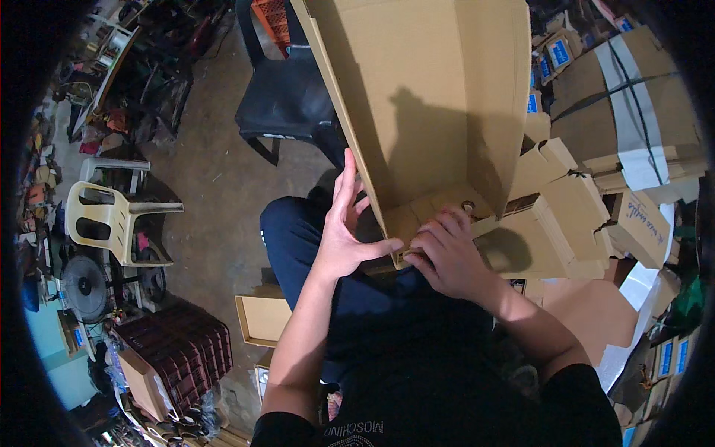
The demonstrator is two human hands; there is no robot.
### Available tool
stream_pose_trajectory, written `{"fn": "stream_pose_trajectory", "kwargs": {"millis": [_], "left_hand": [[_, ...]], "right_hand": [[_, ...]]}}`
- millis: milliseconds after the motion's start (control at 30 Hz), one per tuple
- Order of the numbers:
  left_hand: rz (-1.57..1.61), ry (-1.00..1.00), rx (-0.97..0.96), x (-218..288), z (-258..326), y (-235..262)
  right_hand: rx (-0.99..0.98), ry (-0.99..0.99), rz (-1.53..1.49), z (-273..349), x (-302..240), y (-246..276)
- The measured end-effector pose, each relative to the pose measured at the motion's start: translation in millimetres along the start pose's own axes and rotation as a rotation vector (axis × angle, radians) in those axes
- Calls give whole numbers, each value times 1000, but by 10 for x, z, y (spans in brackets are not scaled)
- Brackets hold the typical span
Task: Folding and assembling cardboard shoe boxes in a manufacturing environment.
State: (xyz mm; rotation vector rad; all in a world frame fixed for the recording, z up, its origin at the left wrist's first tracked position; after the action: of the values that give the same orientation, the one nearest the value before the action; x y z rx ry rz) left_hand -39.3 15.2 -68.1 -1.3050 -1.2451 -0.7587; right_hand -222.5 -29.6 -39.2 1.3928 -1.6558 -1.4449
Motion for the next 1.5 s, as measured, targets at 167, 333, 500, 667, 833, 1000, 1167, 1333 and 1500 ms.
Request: {"fn": "stream_pose_trajectory", "kwargs": {"millis": [167,333,500,667,833,1000,1167,1333,1500], "left_hand": [[8,-3,-9,19,-13,-28],[63,-7,0,-44,7,15],[35,13,13,-27,23,-4],[-13,-12,-4,37,-5,-45],[-31,-6,-7,38,-1,-49],[-12,-16,-10,18,22,-35],[67,-60,72,70,14,-115],[43,96,166,-71,248,-60],[34,126,168,-261,433,-95]], "right_hand": [[150,177,-22,210,64,-116],[162,254,-17,205,91,-29],[163,355,133,229,123,-3],[111,216,73,99,83,81],[79,217,50,86,110,47],[-13,191,1,86,134,68],[91,122,124,121,179,224],[442,-238,83,515,397,345],[514,-1033,-1129,932,979,-403]]}}
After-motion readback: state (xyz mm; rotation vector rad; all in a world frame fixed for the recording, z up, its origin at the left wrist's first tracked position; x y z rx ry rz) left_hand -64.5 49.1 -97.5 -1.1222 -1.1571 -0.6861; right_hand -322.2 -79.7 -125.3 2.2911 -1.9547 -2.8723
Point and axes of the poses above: each hand's wrist, its own z-axis away from the middle knuckle, its own y-axis out of the back of the hand, x = y × z, the point moved 5 cm from there along -z, towards the middle knuckle, and after that the axes turned 10 degrees about z, right-handed, at the moved point
